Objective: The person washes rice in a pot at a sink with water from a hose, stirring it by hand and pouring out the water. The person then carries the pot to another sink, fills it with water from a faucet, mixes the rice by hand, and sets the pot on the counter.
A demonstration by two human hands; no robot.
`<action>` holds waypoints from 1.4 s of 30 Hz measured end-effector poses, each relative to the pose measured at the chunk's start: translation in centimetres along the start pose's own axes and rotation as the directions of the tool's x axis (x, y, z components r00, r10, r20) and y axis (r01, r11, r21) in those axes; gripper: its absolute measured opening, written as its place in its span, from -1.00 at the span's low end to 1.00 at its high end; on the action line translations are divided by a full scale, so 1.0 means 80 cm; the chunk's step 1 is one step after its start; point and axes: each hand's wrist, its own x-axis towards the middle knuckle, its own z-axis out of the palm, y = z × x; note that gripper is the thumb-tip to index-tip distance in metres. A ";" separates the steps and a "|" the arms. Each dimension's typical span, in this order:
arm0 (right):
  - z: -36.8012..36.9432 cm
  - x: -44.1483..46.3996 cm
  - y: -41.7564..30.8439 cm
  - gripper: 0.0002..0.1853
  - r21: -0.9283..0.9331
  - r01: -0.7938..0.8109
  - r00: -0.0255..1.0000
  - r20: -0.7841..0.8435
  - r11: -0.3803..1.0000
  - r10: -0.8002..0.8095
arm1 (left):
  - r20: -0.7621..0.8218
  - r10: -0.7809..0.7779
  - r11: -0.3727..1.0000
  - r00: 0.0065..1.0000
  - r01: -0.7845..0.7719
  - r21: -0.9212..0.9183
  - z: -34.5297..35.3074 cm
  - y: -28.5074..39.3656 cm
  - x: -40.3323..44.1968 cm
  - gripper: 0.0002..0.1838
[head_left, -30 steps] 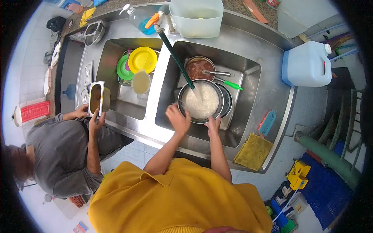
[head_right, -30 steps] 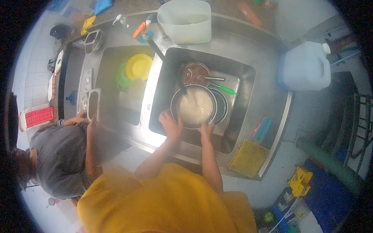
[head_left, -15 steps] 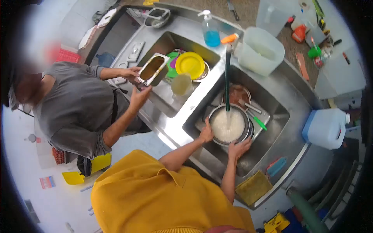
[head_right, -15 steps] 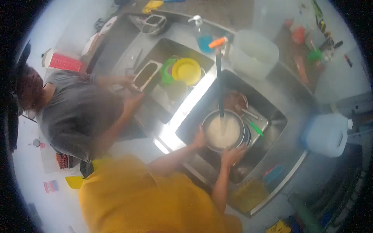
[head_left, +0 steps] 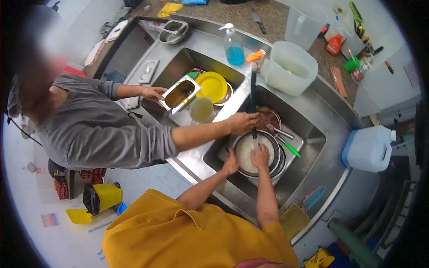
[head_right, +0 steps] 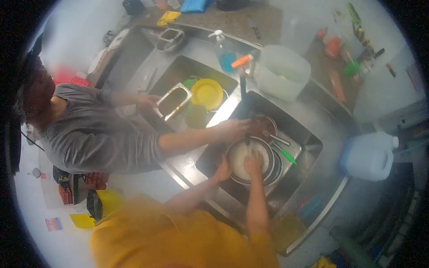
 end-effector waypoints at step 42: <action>-0.054 -0.020 -0.045 -0.42 -0.056 0.000 0.995 0.102 0.998 0.005 | 0.119 -0.082 0.990 0.990 0.095 -0.108 -0.021 0.024 -0.010 -0.08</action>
